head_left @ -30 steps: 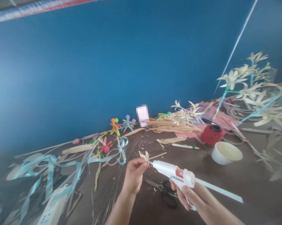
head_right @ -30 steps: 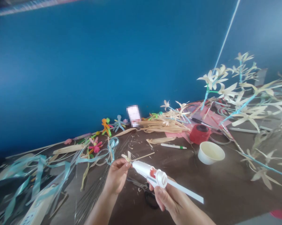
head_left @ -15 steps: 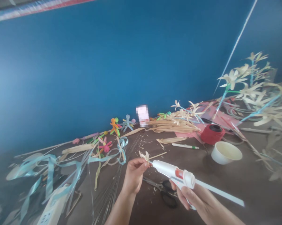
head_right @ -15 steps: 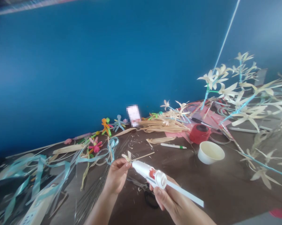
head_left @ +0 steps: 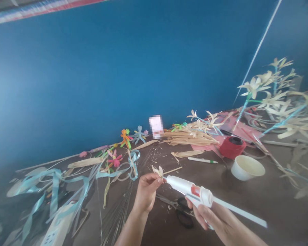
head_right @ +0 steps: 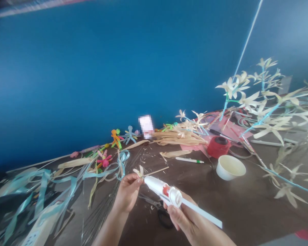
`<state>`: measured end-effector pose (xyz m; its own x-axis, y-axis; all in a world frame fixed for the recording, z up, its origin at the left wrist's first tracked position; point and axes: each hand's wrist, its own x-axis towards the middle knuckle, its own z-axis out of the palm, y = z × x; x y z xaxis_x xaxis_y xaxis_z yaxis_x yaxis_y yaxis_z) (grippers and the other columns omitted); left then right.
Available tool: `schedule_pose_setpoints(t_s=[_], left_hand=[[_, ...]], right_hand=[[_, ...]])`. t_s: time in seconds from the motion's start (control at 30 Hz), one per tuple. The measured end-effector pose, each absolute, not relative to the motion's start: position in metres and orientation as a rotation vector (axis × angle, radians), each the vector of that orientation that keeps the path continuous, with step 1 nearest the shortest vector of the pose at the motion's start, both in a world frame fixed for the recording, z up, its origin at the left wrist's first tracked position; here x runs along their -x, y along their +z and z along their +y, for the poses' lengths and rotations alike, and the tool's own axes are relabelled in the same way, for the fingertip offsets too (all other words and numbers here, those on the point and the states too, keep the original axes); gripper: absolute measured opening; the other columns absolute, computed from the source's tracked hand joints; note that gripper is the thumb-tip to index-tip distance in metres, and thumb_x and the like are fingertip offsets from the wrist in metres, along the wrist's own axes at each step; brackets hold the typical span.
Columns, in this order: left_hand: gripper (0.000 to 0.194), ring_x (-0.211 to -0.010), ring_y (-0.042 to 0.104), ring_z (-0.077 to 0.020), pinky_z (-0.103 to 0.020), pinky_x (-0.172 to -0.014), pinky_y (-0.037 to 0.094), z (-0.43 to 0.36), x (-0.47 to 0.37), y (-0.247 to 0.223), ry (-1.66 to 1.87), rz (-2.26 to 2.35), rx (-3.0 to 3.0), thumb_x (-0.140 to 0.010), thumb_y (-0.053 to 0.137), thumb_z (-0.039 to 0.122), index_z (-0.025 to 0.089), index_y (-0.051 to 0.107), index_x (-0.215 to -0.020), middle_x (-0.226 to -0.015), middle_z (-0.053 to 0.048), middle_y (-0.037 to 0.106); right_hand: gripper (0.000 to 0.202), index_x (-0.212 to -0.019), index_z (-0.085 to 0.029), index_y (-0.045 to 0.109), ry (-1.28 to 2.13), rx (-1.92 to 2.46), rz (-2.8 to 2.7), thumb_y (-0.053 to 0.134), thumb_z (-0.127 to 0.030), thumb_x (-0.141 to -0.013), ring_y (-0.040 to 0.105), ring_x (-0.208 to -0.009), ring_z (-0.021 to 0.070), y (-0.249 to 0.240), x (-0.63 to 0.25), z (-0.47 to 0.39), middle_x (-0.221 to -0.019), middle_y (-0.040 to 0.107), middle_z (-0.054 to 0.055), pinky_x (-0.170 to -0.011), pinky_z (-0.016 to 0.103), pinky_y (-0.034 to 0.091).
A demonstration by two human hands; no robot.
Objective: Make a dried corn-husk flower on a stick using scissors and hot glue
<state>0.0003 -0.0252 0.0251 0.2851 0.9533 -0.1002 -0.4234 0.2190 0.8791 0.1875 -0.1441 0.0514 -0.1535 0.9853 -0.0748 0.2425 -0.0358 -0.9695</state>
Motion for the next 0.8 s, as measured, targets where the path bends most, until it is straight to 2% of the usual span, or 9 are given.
schedule_pose_setpoints(t_s=[0.1, 0.27, 0.47, 0.6, 0.67, 0.8], left_hand=[[0.007, -0.057, 0.059, -0.0107, -0.024, -0.065, 0.043, -0.0253, -0.0002, 0.0236, 1.086, 0.742, -0.861, -0.059, 0.071, 0.012, 0.017, 0.067, -0.06, -0.057, 0.0, 0.066], [0.007, -0.059, 0.059, -0.0101, -0.022, -0.065, 0.042, -0.0255, 0.0, 0.0208, 1.077, 0.731, -0.874, -0.061, 0.07, 0.01, 0.017, 0.067, -0.062, -0.058, 0.0, 0.067], [0.007, -0.061, 0.06, -0.0108, -0.022, -0.066, 0.042, -0.0245, 0.001, 0.0225, 1.088, 0.728, -0.887, -0.062, 0.069, 0.01, 0.017, 0.067, -0.063, -0.06, 0.0, 0.067], [0.006, -0.063, 0.06, -0.0111, -0.022, -0.067, 0.042, -0.0249, 0.0013, 0.0245, 1.071, 0.722, -0.915, -0.064, 0.068, 0.011, 0.016, 0.067, -0.063, -0.061, -0.002, 0.068], [0.006, -0.061, 0.06, -0.0106, -0.022, -0.067, 0.042, -0.0249, 0.0014, 0.0245, 1.069, 0.72, -0.905, -0.063, 0.068, 0.01, 0.016, 0.067, -0.062, -0.06, -0.001, 0.067], [0.007, -0.058, 0.059, -0.0094, -0.021, -0.065, 0.042, -0.0247, 0.0016, 0.0231, 1.072, 0.714, -0.886, -0.062, 0.069, 0.01, 0.016, 0.067, -0.062, -0.058, 0.0, 0.066]], right_hand=[[0.033, -0.097, -0.016, 0.054, 1.243, 1.343, -1.434, 0.037, -0.042, -0.086, 0.048, -0.062, 0.015, 0.0509, -0.1877, -0.1445, -0.067, 0.052, 0.003, -0.069, 0.03, 0.042], [0.034, -0.099, -0.017, 0.054, 1.246, 1.348, -1.438, 0.037, -0.043, -0.086, 0.049, -0.063, 0.0158, 0.0508, -0.188, -0.1448, -0.069, 0.053, 0.003, -0.071, 0.031, 0.042], [0.033, -0.077, -0.017, 0.056, 1.213, 1.384, -1.5, 0.035, -0.04, -0.088, 0.049, -0.073, 0.0179, 0.0457, -0.1916, -0.1478, -0.072, 0.053, 0.005, -0.08, 0.034, 0.038], [0.036, -0.071, -0.017, 0.054, 1.2, 1.377, -1.486, 0.033, -0.04, -0.088, 0.049, -0.072, 0.0168, 0.0448, -0.1931, -0.1484, -0.075, 0.053, 0.005, -0.078, 0.033, 0.039], [0.035, -0.074, -0.017, 0.055, 1.209, 1.358, -1.499, 0.033, -0.04, -0.089, 0.048, -0.068, 0.0157, 0.0467, -0.1918, -0.1467, -0.072, 0.052, 0.005, -0.074, 0.032, 0.04], [0.033, -0.093, -0.016, 0.053, 1.191, 1.347, -1.537, 0.031, -0.04, -0.089, 0.047, -0.064, 0.0152, 0.0489, -0.1888, -0.1434, -0.067, 0.05, 0.003, -0.068, 0.03, 0.042]])
